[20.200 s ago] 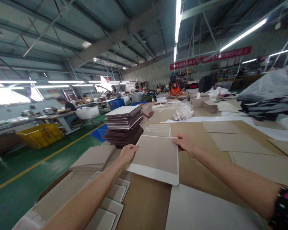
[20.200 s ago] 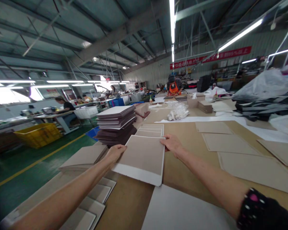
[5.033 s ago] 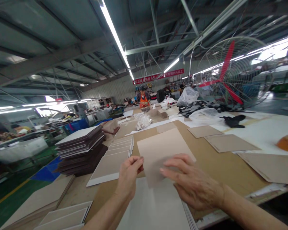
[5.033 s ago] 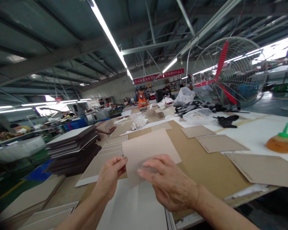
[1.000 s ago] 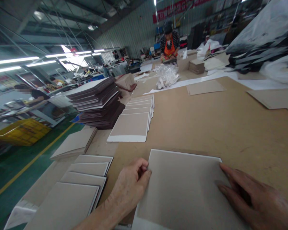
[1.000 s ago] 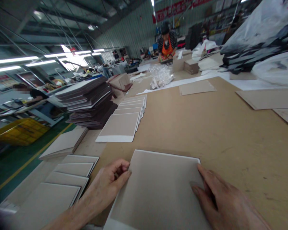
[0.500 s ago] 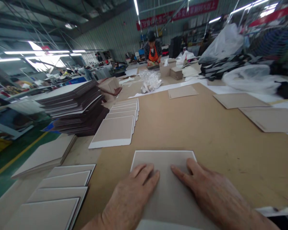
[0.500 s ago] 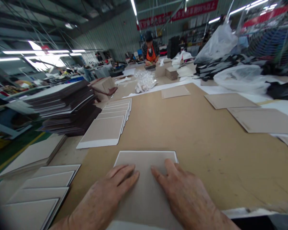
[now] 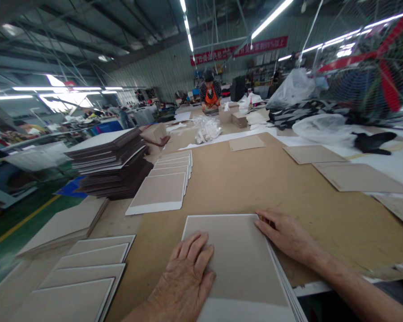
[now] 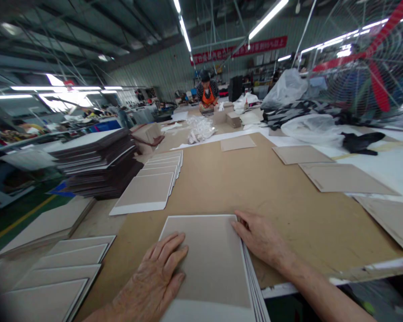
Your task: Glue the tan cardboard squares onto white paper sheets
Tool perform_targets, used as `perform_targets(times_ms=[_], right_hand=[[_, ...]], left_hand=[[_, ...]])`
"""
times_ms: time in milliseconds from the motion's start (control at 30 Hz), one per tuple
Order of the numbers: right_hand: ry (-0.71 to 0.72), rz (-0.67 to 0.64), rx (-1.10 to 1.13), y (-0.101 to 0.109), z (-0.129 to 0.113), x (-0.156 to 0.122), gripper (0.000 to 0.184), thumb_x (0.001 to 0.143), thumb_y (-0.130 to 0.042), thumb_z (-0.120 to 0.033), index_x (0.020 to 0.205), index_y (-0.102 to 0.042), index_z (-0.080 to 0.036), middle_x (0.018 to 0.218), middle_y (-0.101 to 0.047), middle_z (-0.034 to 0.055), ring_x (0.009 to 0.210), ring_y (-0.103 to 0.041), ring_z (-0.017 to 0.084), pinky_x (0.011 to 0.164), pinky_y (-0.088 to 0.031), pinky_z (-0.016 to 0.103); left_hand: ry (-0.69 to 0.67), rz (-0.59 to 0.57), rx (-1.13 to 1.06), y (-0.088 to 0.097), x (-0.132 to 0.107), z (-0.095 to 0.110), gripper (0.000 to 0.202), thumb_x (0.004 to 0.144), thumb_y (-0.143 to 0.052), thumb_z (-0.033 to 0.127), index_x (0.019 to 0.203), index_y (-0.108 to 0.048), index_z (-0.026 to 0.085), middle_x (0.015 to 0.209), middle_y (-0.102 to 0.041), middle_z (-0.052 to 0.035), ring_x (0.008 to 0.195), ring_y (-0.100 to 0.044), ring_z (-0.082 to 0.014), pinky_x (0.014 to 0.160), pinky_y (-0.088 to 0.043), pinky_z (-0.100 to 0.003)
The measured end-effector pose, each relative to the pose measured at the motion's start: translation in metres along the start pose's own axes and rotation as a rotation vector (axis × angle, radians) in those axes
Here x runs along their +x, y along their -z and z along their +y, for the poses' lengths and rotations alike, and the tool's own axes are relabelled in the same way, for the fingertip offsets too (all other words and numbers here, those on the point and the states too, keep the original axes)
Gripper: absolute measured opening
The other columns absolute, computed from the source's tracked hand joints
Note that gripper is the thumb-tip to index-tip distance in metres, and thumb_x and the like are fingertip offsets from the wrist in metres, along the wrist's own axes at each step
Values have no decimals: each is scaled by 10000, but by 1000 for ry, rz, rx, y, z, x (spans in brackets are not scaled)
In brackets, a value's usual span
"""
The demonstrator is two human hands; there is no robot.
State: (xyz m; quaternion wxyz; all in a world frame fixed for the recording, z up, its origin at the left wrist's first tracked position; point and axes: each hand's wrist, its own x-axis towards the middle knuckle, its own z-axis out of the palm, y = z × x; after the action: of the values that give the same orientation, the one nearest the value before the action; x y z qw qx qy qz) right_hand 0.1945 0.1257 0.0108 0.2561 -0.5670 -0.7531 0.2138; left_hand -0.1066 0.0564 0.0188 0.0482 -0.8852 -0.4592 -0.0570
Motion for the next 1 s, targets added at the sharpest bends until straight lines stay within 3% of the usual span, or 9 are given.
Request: perform_targets(times_ms=[167, 267, 367, 467, 633, 733, 800, 900, 1000], right_hand=[[31, 98, 79, -11, 2, 3, 392, 936, -455, -427, 1051, -709, -152, 1011, -656, 101, 905, -644, 239, 857, -497, 380], [-37, 151, 225, -14, 1, 7, 362, 876, -544, -492, 997, -698, -187, 871, -647, 55, 772, -632, 224, 737, -513, 352], [-137, 63, 544, -14, -7, 8, 355, 865, -576, -539, 982, -628, -208, 780, -659, 18, 697, -631, 212, 606, -501, 303], [-244, -67, 861, -5, -18, 9, 409, 846, -638, -552, 1070, -578, -215, 825, -697, 25, 710, -661, 222, 596, -510, 296], [-339, -92, 1048, 24, -50, 31, 526, 706, -796, -508, 1083, -601, -197, 827, -707, 43, 679, -663, 219, 585, -515, 290], [-243, -22, 1011, 24, -84, 68, 494, 706, -799, -454, 1077, -608, -190, 766, -685, 20, 619, -623, 171, 520, -478, 237], [-175, -7, 970, 8, -110, 103, 392, 763, -755, -366, 1065, -599, -170, 749, -662, 10, 617, -607, 153, 504, -468, 218], [-144, -51, 912, -36, -144, 162, 209, 908, -642, -258, 1074, -584, -144, 799, -630, 6, 649, -609, 135, 547, -503, 227], [-134, -91, 784, -87, -168, 213, 219, 986, -588, -306, 1122, -585, -135, 922, -617, 31, 687, -612, 133, 585, -541, 259]], left_hand=[[-18, 2, -15, -2, 2, -3, 509, 790, -587, 204, 1290, -494, 218, 1426, -515, -105, 1354, -415, -302, 1068, -429, -521], [-23, -9, -34, -5, 2, -6, 537, 759, -603, 215, 1284, -488, 214, 1427, -514, -121, 1338, -436, -319, 1062, -422, -527], [3, 22, -97, -11, 0, -6, 601, 744, -603, 211, 1322, -437, 196, 1438, -501, -127, 1352, -418, -312, 1097, -381, -530], [32, 59, -165, -15, -3, -4, 728, 723, -612, 206, 1393, -330, 172, 1458, -473, -135, 1377, -380, -301, 1127, -339, -539], [131, 147, -201, 17, -11, -13, 656, 831, -586, 279, 1422, -313, 193, 1503, -414, -124, 1424, -295, -278, 1141, -325, -521], [236, 199, -134, 45, -18, -37, 538, 919, -506, 332, 1429, -363, 238, 1528, -395, -83, 1443, -250, -266, 1155, -294, -524], [312, 205, -49, 56, -19, -63, 515, 936, -480, 378, 1431, -396, 261, 1526, -410, -64, 1441, -249, -284, 1157, -261, -563], [447, 147, 92, 56, -14, -113, 485, 951, -442, 400, 1415, -444, 257, 1503, -453, -53, 1420, -299, -293, 1142, -277, -570], [516, 103, 171, 41, -4, -162, 447, 974, -374, 386, 1367, -507, 220, 1440, -525, -90, 1361, -397, -313, 1066, -379, -579]])
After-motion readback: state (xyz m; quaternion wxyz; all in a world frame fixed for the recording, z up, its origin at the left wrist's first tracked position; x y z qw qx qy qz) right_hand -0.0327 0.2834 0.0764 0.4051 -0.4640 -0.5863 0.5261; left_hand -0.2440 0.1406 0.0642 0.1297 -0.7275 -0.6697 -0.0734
